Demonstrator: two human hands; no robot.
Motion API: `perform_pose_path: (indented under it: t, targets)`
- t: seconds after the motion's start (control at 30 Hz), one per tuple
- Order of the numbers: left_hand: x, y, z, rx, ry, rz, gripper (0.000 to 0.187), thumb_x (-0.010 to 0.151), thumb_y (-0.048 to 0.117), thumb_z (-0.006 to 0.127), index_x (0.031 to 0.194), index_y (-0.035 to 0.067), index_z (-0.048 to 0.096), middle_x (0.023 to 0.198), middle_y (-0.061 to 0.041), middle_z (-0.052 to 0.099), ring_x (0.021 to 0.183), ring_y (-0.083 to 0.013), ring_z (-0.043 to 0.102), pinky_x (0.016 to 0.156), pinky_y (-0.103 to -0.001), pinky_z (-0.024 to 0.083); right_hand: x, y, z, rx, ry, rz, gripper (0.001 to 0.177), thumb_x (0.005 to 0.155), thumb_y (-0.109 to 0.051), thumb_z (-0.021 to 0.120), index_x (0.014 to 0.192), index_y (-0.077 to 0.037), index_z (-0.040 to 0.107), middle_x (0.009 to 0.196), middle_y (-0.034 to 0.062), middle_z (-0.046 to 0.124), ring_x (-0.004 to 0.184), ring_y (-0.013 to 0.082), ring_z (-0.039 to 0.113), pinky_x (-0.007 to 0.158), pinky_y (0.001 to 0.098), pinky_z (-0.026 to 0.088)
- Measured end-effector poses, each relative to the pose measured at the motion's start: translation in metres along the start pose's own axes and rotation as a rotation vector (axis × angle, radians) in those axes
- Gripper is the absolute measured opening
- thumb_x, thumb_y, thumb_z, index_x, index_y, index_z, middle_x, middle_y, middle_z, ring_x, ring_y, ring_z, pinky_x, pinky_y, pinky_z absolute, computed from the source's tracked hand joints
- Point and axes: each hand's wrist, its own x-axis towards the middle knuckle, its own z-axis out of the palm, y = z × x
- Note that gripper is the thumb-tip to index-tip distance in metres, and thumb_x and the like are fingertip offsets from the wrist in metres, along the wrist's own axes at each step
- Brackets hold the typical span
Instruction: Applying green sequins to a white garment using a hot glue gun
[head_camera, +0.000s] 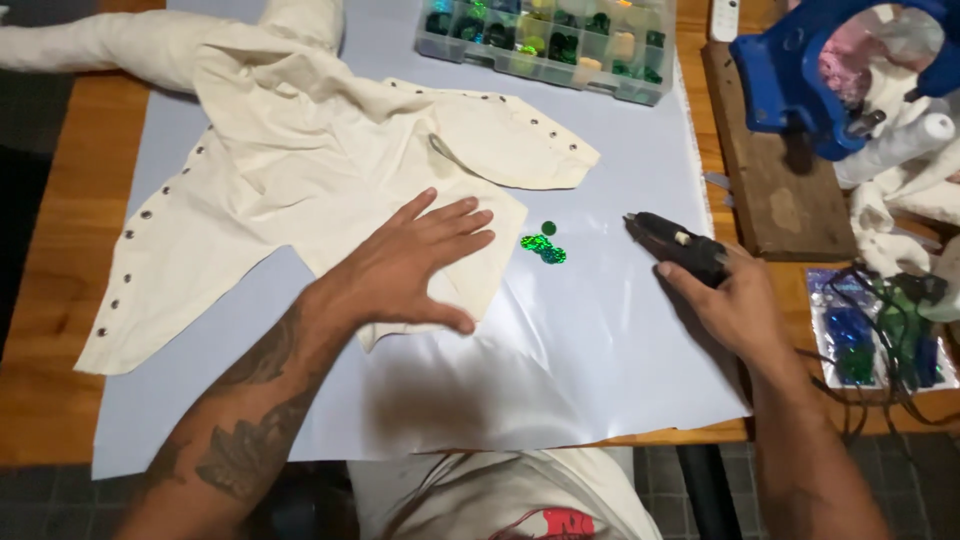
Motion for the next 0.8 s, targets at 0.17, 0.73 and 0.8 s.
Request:
perform_pose_path:
  t: [0.17,0.73,0.8]
  targets:
    - [-0.004,-0.006,-0.007,-0.101,0.099,-0.005,0.058,0.092,0.052,0.064,0.133,0.012,0.066,0.153,-0.010,0.052,0.149,-0.0277,0.037,0.121,-0.056,0.016,0.003,0.011,0.002,0.139,0.053,-0.065,0.022,0.094,-0.026,0.078,0.103,-0.006,0.075,0.093,0.0022,0.069,0.085,0.0118,0.061,0.073,0.0276,0.047]
    - [0.001,0.002,-0.012,0.002,-0.087,-0.198,0.105,0.071,0.083,0.067,0.153,0.021,0.044,0.164,-0.005,0.037,0.156,-0.0215,0.023,0.128,-0.055,0.003,-0.016,-0.112,0.034,0.683,-0.713,-0.135,0.036,0.103,-0.022,0.055,0.081,0.002,0.070,0.037,0.0123,0.055,0.028,0.0199,0.049,0.035,0.0311,0.039]
    - [0.001,0.004,-0.013,-0.001,-0.096,-0.198,0.106,0.071,0.082,0.070,0.154,0.022,0.043,0.165,-0.003,0.035,0.156,-0.0207,0.022,0.128,-0.055,0.002,-0.019,-0.135,0.034,0.615,-0.778,-0.075,0.046,0.102,-0.026,0.059,0.067,0.003,0.069,0.036,0.0152,0.058,0.028,0.0210,0.053,0.033,0.0305,0.040]
